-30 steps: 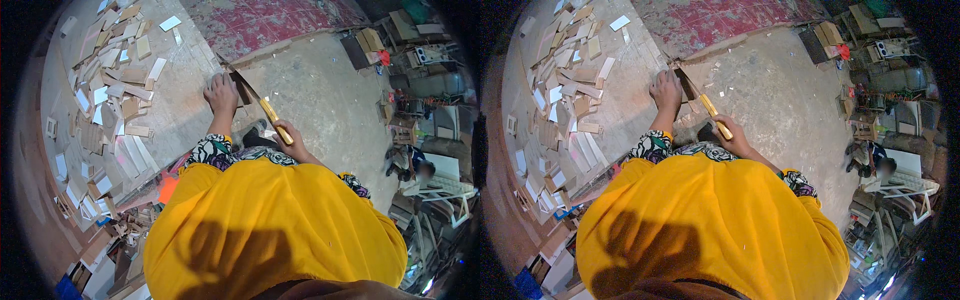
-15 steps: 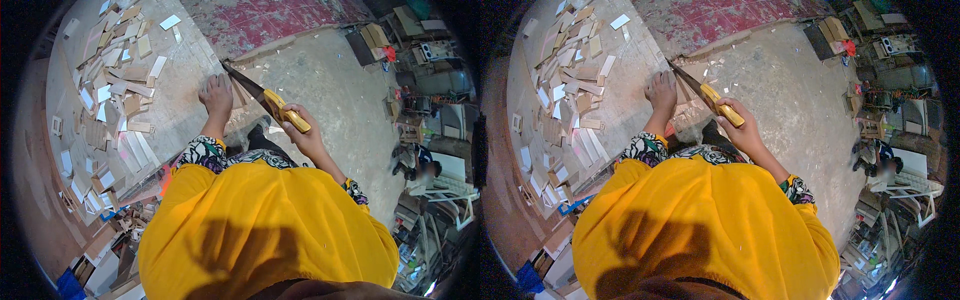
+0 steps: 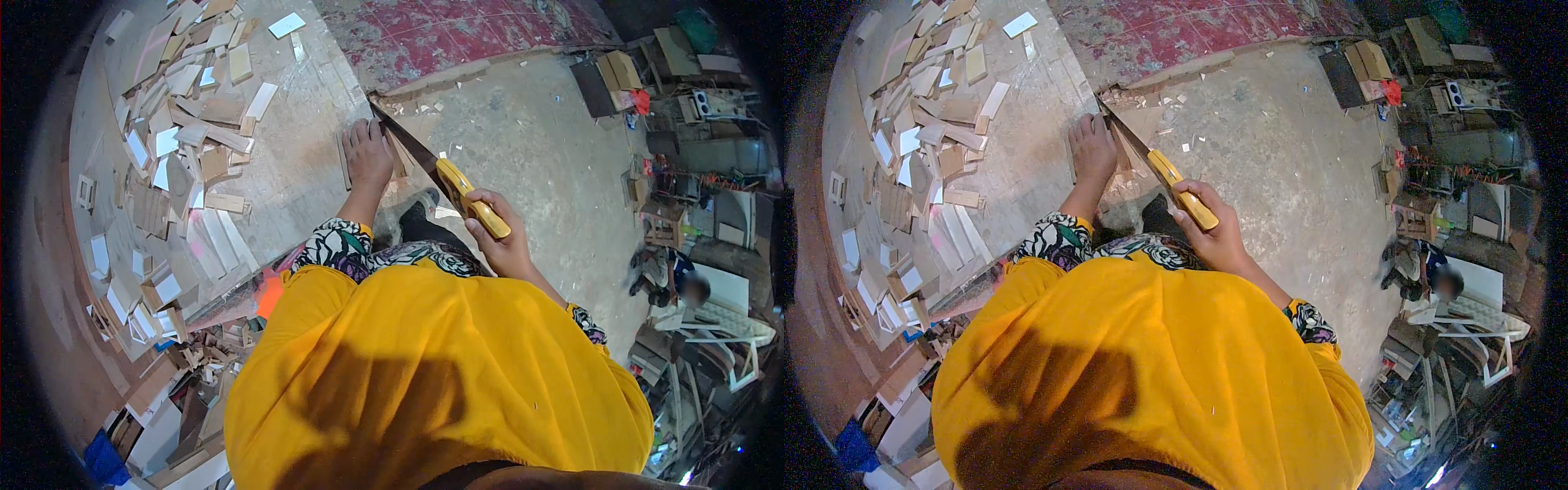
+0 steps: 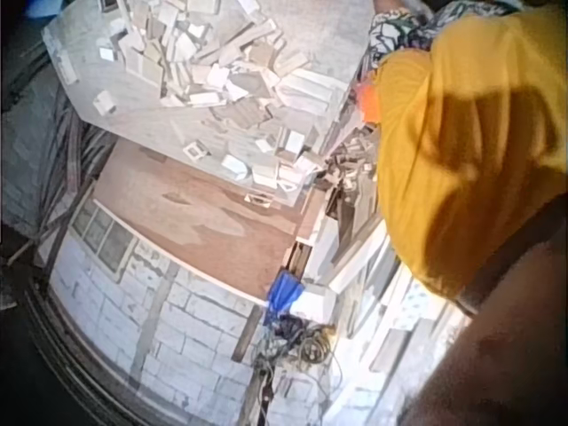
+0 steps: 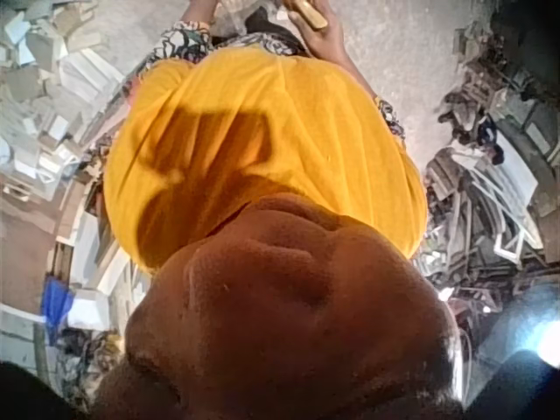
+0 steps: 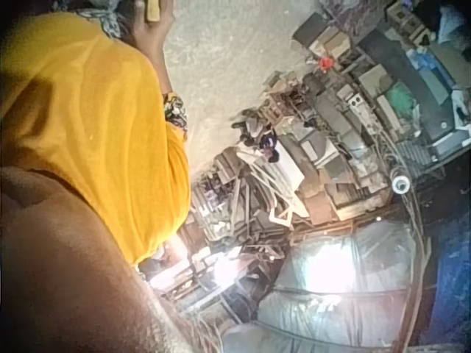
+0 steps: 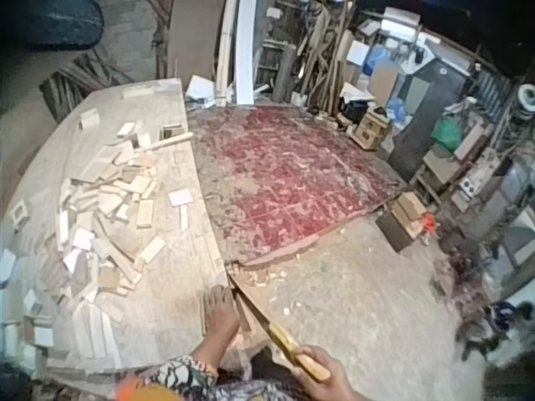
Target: Cutting a small piece of wood with a hand saw.
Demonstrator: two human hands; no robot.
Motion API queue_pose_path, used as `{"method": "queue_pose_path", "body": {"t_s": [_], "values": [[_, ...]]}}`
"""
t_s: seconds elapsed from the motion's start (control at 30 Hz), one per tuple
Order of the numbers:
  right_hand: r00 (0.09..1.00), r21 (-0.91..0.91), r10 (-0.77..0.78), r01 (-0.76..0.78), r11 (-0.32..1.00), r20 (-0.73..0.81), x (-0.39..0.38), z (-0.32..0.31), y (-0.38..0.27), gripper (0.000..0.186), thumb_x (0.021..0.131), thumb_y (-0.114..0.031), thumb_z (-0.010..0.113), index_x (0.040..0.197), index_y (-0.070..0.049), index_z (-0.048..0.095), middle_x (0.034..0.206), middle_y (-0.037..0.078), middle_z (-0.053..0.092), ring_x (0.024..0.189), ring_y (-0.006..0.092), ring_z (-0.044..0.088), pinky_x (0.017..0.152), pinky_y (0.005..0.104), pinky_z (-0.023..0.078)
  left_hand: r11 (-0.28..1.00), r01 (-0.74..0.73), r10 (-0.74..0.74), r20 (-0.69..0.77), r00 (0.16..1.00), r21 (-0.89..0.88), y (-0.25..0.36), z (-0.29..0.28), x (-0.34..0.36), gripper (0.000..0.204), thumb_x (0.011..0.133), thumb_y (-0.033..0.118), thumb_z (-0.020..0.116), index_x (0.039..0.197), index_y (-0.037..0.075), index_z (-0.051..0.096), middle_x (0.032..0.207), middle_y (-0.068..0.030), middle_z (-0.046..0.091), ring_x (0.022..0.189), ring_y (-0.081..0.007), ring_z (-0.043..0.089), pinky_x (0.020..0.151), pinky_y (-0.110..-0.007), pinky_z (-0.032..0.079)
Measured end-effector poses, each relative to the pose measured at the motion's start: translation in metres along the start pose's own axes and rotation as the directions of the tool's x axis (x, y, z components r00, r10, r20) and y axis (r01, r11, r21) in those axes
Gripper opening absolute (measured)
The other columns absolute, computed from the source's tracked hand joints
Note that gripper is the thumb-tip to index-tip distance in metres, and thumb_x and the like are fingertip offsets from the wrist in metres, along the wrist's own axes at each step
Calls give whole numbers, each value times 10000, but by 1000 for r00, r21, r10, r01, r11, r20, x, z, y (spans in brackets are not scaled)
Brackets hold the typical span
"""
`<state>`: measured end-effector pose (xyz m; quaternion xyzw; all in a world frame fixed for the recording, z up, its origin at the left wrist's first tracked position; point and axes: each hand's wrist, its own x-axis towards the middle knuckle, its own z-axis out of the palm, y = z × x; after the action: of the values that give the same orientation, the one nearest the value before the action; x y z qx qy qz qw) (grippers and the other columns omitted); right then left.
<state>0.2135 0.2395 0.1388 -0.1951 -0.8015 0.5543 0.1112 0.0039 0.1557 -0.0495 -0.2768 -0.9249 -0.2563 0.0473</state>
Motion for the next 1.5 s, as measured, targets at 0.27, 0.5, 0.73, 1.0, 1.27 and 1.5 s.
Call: {"method": "queue_pose_path", "body": {"t_s": [0.27,0.5,0.73,1.0,1.27,1.5], "values": [[997,-85,48,-43,995,56,13,-3,-31,283,836,8,611,1104,-57,545,1063,98,599,959,193,595,837,277,447,999,-36,35,4,999,34,-4,3,-4,406,840,212,563,1215,66,511,1209,-129,486,1217,-287,404,1081,-484,232],[994,-121,-63,74,990,93,56,15,-13,290,817,-9,609,1095,-44,536,1019,133,589,927,223,597,825,289,447,996,-73,73,7,997,57,-2,2,1,376,884,250,496,1208,59,512,1219,-133,493,1206,-282,414,1063,-493,229],[995,-19,37,-35,999,98,36,20,-2,304,840,-7,609,1125,-79,529,1029,42,554,952,120,510,856,249,402,997,17,-20,37,999,77,1,3,-1,334,924,274,430,1181,74,503,1226,-111,499,1204,-250,423,1028,-602,174],[994,17,100,-100,995,42,-15,2,4,310,819,19,616,1106,-64,532,1032,84,591,949,166,562,851,269,422,984,90,-82,-58,995,156,0,6,2,342,886,322,494,1136,92,526,1162,-78,499,1155,-234,422,959,-563,215],[991,26,111,-113,993,77,-8,-13,-10,298,848,-16,603,1128,-79,524,980,30,546,793,97,498,698,224,397,988,66,-62,-32,998,143,-2,6,3,351,890,307,495,1172,99,511,1180,-76,495,1170,-232,418,974,-566,200],[980,82,186,-192,978,76,-15,-17,-15,281,842,-6,606,1108,-59,535,1068,56,563,988,150,536,888,268,403,990,9,-12,19,1000,141,-5,6,-1,378,869,275,532,1207,111,491,1207,-71,485,1179,-234,422,996,-578,189]]}}
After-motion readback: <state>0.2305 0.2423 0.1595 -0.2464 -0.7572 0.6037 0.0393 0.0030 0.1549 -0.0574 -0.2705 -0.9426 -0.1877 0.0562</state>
